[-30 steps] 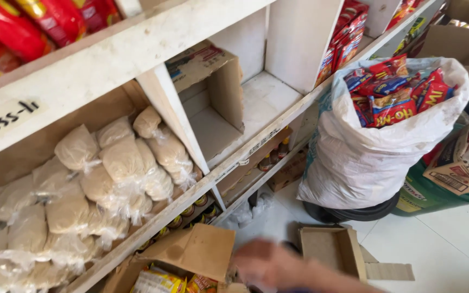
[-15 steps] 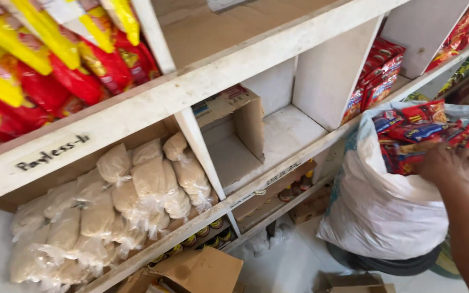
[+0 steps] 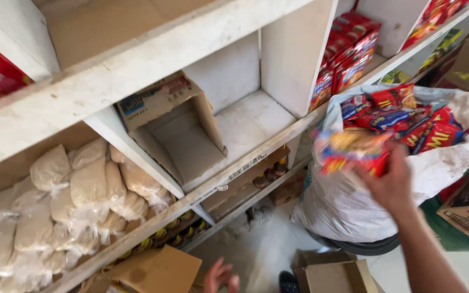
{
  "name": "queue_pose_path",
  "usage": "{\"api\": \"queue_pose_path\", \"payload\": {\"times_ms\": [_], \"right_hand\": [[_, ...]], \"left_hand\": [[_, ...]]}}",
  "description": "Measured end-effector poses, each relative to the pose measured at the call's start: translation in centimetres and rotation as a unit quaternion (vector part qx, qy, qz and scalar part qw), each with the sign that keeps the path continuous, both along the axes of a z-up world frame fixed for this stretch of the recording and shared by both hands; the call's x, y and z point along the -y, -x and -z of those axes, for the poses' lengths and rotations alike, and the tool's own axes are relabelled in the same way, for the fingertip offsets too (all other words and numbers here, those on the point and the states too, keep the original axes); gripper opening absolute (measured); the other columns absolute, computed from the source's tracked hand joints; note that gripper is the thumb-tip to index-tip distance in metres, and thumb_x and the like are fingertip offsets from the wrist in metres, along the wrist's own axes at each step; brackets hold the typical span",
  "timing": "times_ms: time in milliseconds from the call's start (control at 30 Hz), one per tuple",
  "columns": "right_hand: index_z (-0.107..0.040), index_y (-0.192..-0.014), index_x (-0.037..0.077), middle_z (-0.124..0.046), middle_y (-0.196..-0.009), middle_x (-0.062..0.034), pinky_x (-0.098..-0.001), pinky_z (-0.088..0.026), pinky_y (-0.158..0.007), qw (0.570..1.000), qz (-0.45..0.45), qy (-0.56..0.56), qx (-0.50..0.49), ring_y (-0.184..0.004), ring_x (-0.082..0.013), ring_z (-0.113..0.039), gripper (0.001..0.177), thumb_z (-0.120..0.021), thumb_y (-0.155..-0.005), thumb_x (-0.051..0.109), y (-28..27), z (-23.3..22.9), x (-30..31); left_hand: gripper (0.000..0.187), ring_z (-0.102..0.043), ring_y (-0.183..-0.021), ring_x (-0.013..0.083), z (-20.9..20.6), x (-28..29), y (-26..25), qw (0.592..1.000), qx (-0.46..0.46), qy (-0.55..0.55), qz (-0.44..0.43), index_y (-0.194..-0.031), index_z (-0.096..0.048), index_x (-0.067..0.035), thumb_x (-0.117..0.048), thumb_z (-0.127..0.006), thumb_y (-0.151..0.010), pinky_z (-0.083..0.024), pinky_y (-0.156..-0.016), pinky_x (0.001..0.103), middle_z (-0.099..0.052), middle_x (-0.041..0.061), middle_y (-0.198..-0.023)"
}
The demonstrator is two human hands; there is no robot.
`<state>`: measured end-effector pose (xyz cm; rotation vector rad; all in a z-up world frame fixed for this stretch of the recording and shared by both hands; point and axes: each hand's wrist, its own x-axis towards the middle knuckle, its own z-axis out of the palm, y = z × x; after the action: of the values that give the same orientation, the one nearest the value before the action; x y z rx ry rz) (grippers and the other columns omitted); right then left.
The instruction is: Stocking instant noodle packets from a cardboard box onto grocery shelves.
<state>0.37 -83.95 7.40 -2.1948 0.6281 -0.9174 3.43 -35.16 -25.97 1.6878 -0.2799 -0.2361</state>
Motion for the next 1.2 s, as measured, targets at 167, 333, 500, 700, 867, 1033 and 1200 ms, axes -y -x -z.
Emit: {"api": "queue_pose_path", "payload": {"times_ms": [167,333,500,700,867,1033,1200], "right_hand": [[-0.055,-0.130,0.004,-0.069,-0.091,-0.0054,-0.0274,-0.055,-0.057,0.908,-0.282,-0.290,-0.105,-0.067,-0.0119,-0.061,0.073,-0.092,-0.068,0.013,0.6,3.3,-10.8],[-0.071,-0.123,0.020,-0.080,-0.093,0.0029,-0.0274,-0.056,-0.069,0.826,-0.448,-0.206,-0.274,-0.070,-0.0120,-0.065,0.069,-0.098,-0.061,0.029,0.4,2.5,-15.2],[-0.063,-0.131,0.003,-0.079,-0.099,-0.0116,-0.0286,-0.052,-0.072,0.806,-0.364,-0.432,-0.179,-0.081,-0.0168,-0.068,0.072,-0.093,-0.065,0.004,0.3,5.6,-18.8],[-0.060,-0.124,-0.007,-0.073,-0.106,-0.0166,-0.0313,-0.054,-0.074,0.800,-0.267,-0.537,-0.029,-0.089,-0.0194,-0.064,0.033,-0.066,-0.093,0.003,1.9,9.6,-23.7],[-0.064,-0.104,-0.004,-0.067,-0.083,-0.0093,-0.0252,-0.044,-0.059,0.830,-0.178,-0.527,-0.028,-0.067,-0.0112,-0.053,0.013,-0.065,-0.098,0.008,2.3,11.1,-26.0],[-0.060,-0.096,0.000,-0.065,-0.093,-0.0065,-0.0288,-0.050,-0.072,0.897,-0.207,-0.389,-0.044,-0.079,-0.0114,-0.055,0.035,-0.051,-0.105,0.032,1.5,10.0,-27.0],[-0.063,-0.104,-0.006,-0.066,-0.088,-0.0111,-0.0296,-0.050,-0.066,0.868,-0.157,-0.468,-0.052,-0.075,-0.0116,-0.055,0.033,-0.049,-0.108,0.023,0.7,9.2,-26.7]], "left_hand": [[0.072,-0.064,-0.109,0.0273,-21.3,10.9,-2.3,0.961,-0.129,0.237,0.059,-0.149,-0.038,0.002,-0.019,-0.069,-0.088,-0.053,-0.091,0.038,-0.060,0.018,-0.128],[0.070,-0.062,-0.081,0.0123,-30.7,9.0,-4.7,0.956,-0.196,0.001,0.219,-0.138,-0.058,-0.001,-0.030,-0.083,-0.079,-0.053,-0.073,0.025,-0.071,0.010,-0.109],[0.026,-0.058,-0.070,0.0081,-28.9,6.2,-4.6,0.959,-0.217,0.031,0.178,-0.111,-0.072,0.004,-0.012,-0.073,-0.091,-0.049,-0.066,0.022,-0.071,0.004,-0.085],[0.025,-0.058,-0.075,0.0108,-24.8,3.1,-3.5,0.951,-0.247,0.185,0.015,-0.119,-0.059,0.001,-0.003,-0.067,-0.096,-0.048,-0.066,0.024,-0.072,0.012,-0.097],[0.021,-0.048,-0.078,0.0086,-25.7,1.6,-3.7,0.974,-0.165,0.145,0.054,-0.112,-0.056,0.000,-0.017,-0.060,-0.102,-0.043,-0.070,0.024,-0.059,0.004,-0.091],[0.008,-0.048,-0.071,0.0110,-27.5,2.0,-3.3,0.994,-0.030,0.101,-0.003,-0.099,-0.057,-0.003,-0.009,-0.063,-0.100,-0.046,-0.066,0.027,-0.057,0.003,-0.083],[0.020,-0.045,-0.064,0.0079,-25.1,1.4,-1.8,0.977,-0.153,0.150,-0.015,-0.093,-0.058,-0.003,-0.020,-0.062,-0.103,-0.042,-0.057,0.024,-0.055,0.001,-0.077]]}}
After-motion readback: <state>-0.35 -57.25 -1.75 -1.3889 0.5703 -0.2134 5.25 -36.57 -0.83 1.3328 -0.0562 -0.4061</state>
